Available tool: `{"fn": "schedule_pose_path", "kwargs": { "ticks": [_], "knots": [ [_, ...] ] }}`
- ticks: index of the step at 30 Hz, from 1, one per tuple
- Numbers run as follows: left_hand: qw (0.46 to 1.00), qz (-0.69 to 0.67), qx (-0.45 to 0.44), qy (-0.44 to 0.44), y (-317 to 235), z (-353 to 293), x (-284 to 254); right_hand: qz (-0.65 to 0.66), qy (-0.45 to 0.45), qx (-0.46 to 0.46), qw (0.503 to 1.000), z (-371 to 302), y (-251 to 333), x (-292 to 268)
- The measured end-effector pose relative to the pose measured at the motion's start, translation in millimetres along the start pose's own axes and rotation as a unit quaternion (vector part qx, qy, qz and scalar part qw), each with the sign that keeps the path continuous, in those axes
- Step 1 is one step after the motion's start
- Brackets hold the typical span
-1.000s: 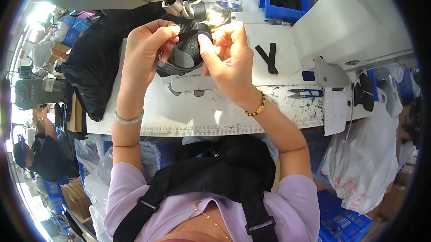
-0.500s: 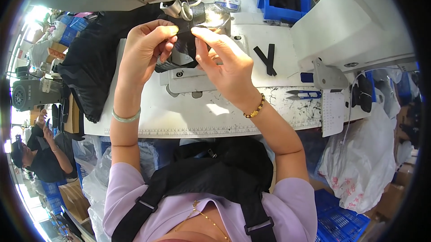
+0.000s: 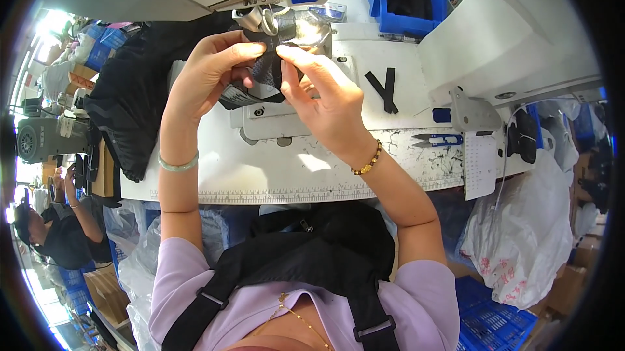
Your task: Stitching black material pieces using an industrial sewing machine.
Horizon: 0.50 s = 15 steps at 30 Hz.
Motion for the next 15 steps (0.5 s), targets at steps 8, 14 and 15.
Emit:
{"fn": "schedule_pose_path", "kwargs": {
  "ticks": [8, 14, 15],
  "knots": [
    [0.998, -0.055, 0.001, 0.012, 0, 4, 6, -0.053, 0.032, -0.014, 0.998, 4, 6, -3],
    [0.998, -0.057, -0.005, -0.013, -1, 11, 1, -0.028, 0.031, 0.070, 0.997, 9, 11, 1],
    [0.998, -0.064, -0.003, -0.019, -1, 10, 4, -0.033, 0.031, 0.078, 0.996, 9, 11, 1]
  ]
}}
Point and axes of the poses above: each hand's wrist, its own z-axis towards the middle knuckle, its own x-axis out of the palm, y = z × x, the point moved 4 cm from there along z, towards the middle knuckle, and after that the axes turned 7 degrees about -z, right-handed, at the moved point
